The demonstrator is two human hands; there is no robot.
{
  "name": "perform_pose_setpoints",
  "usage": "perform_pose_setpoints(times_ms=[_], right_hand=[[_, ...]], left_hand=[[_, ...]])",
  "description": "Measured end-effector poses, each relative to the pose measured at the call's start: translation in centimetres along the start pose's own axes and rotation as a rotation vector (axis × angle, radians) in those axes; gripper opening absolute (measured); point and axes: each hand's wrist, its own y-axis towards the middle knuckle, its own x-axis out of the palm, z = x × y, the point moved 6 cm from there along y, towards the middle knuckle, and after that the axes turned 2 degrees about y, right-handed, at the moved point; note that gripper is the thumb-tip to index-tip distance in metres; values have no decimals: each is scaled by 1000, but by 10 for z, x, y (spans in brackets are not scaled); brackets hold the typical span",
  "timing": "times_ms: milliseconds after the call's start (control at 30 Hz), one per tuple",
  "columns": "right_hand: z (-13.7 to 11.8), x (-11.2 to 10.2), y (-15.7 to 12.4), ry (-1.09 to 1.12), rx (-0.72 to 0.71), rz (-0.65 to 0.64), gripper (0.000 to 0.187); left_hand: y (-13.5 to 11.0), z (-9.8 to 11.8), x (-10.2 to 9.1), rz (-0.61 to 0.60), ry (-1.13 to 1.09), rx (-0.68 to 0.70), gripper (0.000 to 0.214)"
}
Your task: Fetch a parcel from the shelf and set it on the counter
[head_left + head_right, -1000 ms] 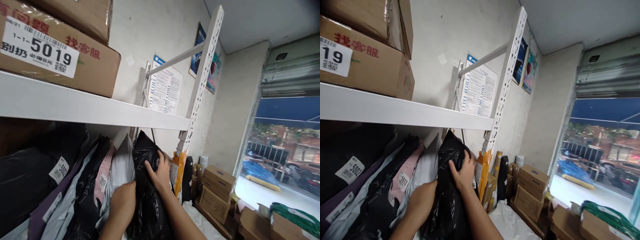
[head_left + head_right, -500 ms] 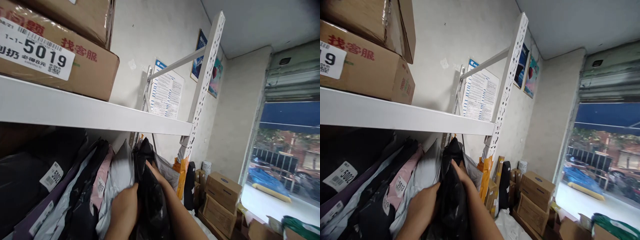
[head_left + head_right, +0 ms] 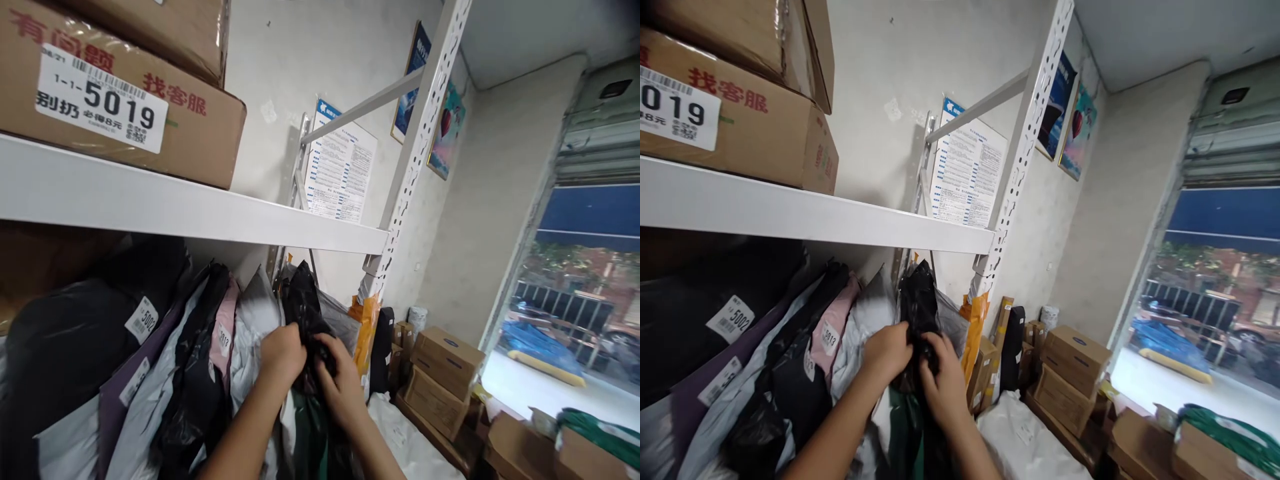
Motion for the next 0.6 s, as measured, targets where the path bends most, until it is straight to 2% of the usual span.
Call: perform_pose_setpoints(times_ms=[67, 133, 200, 300, 367, 433, 533, 600], right_hand=[[19, -5, -1, -38, -16, 193, 34], [32, -7, -2, -73, -12, 306, 34], [39, -5, -6, -104, 22, 320, 35], [40, -2, -16, -150, 134, 265, 41], [38, 1, -19, -175, 221, 211, 44], [32, 4, -18, -154, 245, 137, 45], [25, 6, -21, 6, 155, 77, 49], [33, 6, -40, 136, 136, 104, 55]], left_hand=[[0, 7, 0, 25, 27, 39, 30], [-4, 7, 2, 40, 47, 65, 31], [-12, 3, 4, 50, 64, 84, 31], [-27, 4, 2, 51, 96, 127, 31], [-27, 10, -6, 28, 121, 160, 30], [-14, 18, -20, 26, 138, 180, 32], [28, 30, -38, 76, 125, 180, 51], [58, 36, -32, 14, 103, 193, 59]])
